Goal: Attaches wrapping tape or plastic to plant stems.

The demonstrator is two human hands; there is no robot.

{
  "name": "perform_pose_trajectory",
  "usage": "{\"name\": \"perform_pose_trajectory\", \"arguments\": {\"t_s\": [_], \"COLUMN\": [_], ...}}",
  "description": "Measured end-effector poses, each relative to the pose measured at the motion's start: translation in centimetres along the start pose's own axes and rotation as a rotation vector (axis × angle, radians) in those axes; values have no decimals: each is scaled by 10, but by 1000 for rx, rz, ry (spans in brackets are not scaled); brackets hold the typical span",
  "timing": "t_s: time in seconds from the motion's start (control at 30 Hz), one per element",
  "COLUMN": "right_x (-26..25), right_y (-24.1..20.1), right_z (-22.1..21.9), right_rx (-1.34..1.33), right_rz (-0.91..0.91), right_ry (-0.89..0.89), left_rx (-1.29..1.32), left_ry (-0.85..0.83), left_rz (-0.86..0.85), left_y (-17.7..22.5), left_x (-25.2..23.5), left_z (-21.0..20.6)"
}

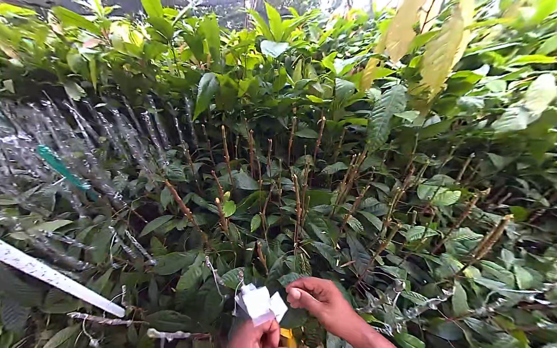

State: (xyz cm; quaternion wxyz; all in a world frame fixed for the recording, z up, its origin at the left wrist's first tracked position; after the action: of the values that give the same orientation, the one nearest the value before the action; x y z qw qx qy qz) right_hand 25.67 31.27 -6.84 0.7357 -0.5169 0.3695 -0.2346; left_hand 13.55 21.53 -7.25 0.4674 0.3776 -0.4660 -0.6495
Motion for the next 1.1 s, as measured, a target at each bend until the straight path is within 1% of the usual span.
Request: {"name": "perform_pose_trajectory", "arguments": {"t_s": [0.07, 0.17, 0.23, 0.3, 0.33, 0.37, 0.4, 0.43, 0.5, 0.57, 0.63, 0.7, 0.73, 0.83, 0.9, 0.97, 1.03, 1.1], "right_x": [3, 10, 15, 20, 22, 23, 24, 24, 23, 22, 23, 26, 27, 28, 26, 24, 23, 22], "right_y": [7, 15, 20, 26, 29, 30, 31, 31, 31, 28, 27, 32, 36, 50, 55, 54, 53, 56], "right_z": [-1, -7, -9, -7, -5, -4, -4, -2, 6, 25, 52, 76, 83, 92, 92, 91, 93, 92], "right_rx": [-124, -247, -263, -285, -317, -370, -436, -505, -632, -697, -735, -734, -724, -662, -641, -598, -537, -514], "right_rz": [-55, -61, -68, -79, -91, -104, -112, -111, -94, -92, -111, -147, -167, -250, -264, -246, -255, -318], "right_ry": [8, 28, 56, 119, 158, 187, 208, 230, 288, 396, 554, 686, 727, 788, 793, 773, 768, 744], "left_rx": [71, 130, 162, 212, 277, 402, 581, 773, 1063, 1129, 1084, 914, 771, 255, 23, -63, -46, -17], "left_ry": [-21, -90, -139, -172, -188, -195, -174, -102, 155, 453, 671, 766, 760, 644, 584, 551, 527, 487], "left_rz": [-2, 57, 75, 57, 32, -6, -27, -7, 116, 276, 308, 281, 274, 274, 272, 219, 152, 134], "left_y": [-6, -15, -20, -28, -33, -36, -39, -43, -55, -70, -81, -88, -90, -95, -95, -92, -90, -92], "left_x": [-23, -43, -50, -55, -56, -56, -55, -55, -53, -51, -48, -51, -56, -83, -101, -113, -122, -127], "left_z": [-3, -17, -29, -36, -39, -39, -38, -34, -15, 10, 36, 54, 59, 60, 55, 51, 49, 48]}}
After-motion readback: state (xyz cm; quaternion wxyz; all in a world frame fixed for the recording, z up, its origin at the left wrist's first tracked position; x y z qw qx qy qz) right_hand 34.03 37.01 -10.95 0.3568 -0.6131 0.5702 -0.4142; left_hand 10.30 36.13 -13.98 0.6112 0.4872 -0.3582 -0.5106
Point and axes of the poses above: each hand's wrist, its own x-axis away from the middle knuckle, its own z-axis out of the back of the hand, y = z × x, the point moved 10 cm from there along -x, towards the middle knuckle, and after that the axes turned 5 degrees about z, right-handed, at the moved point
